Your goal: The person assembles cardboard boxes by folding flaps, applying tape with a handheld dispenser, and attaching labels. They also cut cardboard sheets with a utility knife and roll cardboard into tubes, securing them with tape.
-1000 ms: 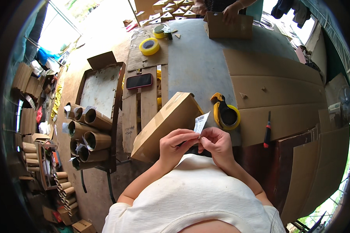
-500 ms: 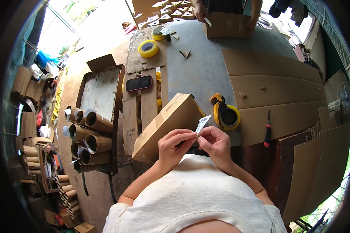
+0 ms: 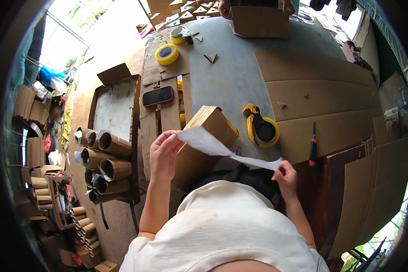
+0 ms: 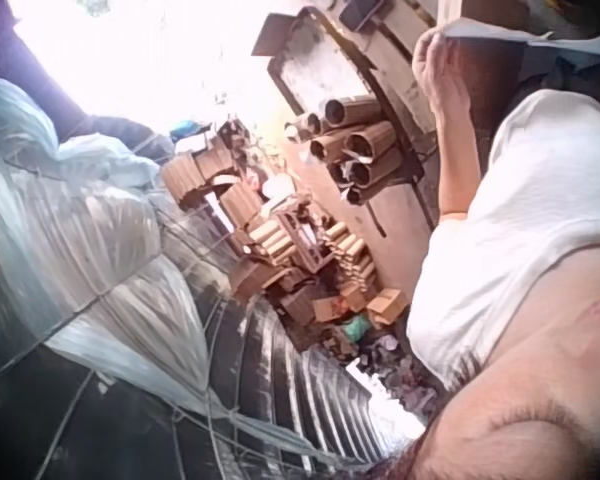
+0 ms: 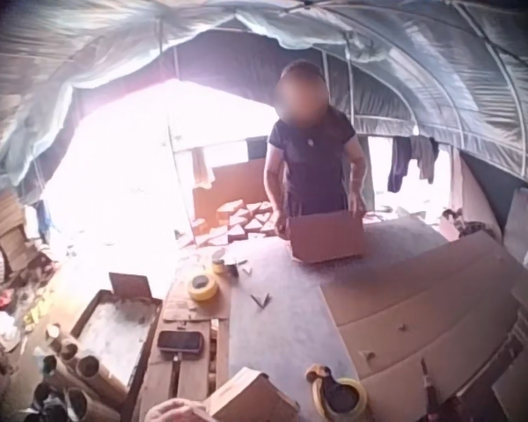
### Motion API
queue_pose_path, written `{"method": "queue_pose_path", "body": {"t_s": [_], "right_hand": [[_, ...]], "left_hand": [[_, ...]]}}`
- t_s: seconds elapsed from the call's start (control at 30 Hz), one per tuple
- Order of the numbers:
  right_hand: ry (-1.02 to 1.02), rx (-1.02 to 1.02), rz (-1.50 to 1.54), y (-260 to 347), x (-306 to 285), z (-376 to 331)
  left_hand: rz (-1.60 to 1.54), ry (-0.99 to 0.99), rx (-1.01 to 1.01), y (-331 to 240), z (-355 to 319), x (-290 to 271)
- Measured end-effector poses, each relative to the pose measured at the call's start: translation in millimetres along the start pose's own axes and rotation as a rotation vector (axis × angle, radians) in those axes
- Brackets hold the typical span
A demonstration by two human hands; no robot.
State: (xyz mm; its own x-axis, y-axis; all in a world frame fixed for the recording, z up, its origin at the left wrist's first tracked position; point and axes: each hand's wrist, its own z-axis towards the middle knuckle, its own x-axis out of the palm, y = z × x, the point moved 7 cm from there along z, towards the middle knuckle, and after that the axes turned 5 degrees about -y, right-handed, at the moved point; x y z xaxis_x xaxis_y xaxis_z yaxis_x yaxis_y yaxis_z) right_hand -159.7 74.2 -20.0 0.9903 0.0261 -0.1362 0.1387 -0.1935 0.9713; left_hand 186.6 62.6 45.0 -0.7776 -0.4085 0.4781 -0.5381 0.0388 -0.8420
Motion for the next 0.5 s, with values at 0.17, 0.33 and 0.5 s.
{"method": "queue_pose_path", "body": {"t_s": [0.17,0.33,0.5], "right_hand": [[-0.018,0.082,-0.900,-62.0,-83.9,-25.6],[0.036,0.468,0.214,-47.1,-31.4,-15.6],[0.343,0.539,0.688,24.1,105.2,-4.8]], "left_hand": [[0.295,0.146,0.258,-17.1,-0.3,14.2],[0.517,0.316,0.549,-6.2,-16.7,50.7],[1.001,0.299,1.057,4.4,-56.1,73.5]]}}
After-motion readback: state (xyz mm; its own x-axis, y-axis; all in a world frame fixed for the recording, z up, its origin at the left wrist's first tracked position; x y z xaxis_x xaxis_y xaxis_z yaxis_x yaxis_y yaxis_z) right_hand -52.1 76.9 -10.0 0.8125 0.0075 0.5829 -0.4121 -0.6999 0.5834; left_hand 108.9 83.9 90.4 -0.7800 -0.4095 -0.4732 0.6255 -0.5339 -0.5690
